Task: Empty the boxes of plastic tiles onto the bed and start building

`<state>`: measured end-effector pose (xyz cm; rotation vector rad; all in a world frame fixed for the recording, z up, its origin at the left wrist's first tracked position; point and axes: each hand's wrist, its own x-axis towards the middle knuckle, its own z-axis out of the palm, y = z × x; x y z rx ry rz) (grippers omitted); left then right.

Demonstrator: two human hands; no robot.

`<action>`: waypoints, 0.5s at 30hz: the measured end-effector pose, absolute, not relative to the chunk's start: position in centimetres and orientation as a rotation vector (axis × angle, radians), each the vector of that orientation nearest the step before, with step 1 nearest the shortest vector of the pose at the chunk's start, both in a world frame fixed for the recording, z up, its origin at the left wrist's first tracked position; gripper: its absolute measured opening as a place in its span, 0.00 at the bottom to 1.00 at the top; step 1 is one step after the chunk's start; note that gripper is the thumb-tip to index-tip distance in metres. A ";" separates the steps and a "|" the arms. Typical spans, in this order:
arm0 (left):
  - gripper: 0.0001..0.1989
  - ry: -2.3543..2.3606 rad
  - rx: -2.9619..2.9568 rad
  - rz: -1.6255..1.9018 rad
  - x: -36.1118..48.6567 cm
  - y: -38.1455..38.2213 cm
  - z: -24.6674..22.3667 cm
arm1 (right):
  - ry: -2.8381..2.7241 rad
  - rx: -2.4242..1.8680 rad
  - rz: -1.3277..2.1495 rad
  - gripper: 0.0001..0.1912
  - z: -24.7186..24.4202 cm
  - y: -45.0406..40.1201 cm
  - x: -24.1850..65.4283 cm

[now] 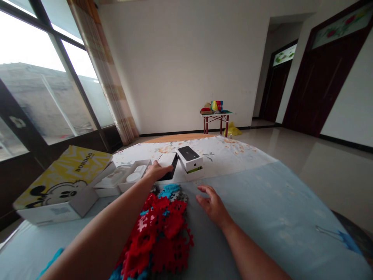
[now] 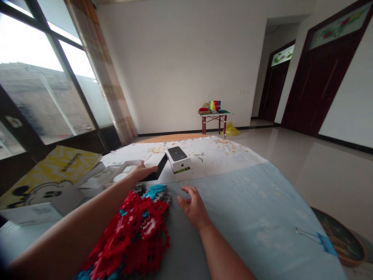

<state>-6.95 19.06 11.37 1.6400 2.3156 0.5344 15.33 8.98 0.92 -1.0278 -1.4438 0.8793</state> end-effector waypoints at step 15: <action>0.40 1.638 1.636 0.975 -5.3 -0.5 14.6 | -1.031 -0.488 1.785 0.25 4.9 4.8 11.6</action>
